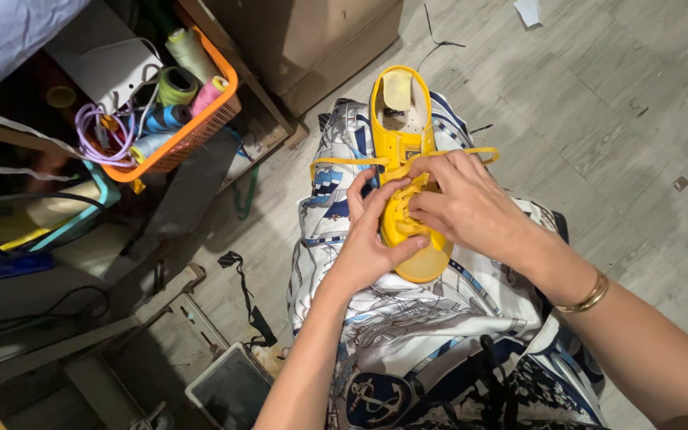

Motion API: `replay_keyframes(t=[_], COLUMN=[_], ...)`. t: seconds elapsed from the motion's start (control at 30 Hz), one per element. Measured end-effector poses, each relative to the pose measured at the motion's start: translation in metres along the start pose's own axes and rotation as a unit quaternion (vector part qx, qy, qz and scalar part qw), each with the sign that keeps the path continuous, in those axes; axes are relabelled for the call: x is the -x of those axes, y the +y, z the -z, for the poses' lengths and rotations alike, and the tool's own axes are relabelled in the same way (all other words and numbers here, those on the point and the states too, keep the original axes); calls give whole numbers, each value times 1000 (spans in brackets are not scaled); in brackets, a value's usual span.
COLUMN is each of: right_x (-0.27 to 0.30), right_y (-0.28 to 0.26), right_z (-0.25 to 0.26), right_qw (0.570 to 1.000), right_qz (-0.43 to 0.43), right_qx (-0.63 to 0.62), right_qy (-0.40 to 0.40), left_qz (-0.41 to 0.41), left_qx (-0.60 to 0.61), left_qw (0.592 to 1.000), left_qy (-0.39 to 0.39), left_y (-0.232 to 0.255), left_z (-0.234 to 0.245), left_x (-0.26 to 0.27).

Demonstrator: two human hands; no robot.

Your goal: The person laces a yellow sneaker by threading the yellow laces through the eyelets and tying a knot. The shoe is held on the lap throughout the process.

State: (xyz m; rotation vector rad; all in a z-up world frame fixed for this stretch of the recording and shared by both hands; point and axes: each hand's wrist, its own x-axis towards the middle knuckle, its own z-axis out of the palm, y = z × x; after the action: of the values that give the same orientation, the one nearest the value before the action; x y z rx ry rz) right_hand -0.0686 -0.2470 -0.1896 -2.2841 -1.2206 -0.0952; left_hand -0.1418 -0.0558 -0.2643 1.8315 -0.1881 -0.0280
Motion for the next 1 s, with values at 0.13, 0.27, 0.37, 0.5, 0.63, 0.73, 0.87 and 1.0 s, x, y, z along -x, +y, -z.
replay_keyframes(t=[0.13,0.27,0.37,0.5,0.63,0.73,0.87,1.0], right_x=[0,2,-2,-5,-1,2,18,26], right_y=[3,1,-3,0,6,14,30,34], right_z=[-1,0,-1,-4,-7,-7,11,6], right_qw=[996,996,999,999,997,994,956,951], right_qz=[-88,-78,-39,-31,-82,-97,-266,-272], right_qx=[-18,-26,-10,10,-4,-49,-108,-146], right_qy=[18,16,8,-4,6,30,66,-19], left_qz=[15,-8,-11,-3,-1,-5,6,6], left_qx=[33,13,9,7,2,-6,5,11], left_qw=[999,1000,1000,1000,1000,1000,1000,1000], left_qy=[3,14,15,5,0,15,16,17], left_y=[-2,-3,-4,-4,-3,-4,-5,-5], left_z=[0,-1,0,0,0,1,1,0], left_x=[3,1,2,0,0,0,0,0])
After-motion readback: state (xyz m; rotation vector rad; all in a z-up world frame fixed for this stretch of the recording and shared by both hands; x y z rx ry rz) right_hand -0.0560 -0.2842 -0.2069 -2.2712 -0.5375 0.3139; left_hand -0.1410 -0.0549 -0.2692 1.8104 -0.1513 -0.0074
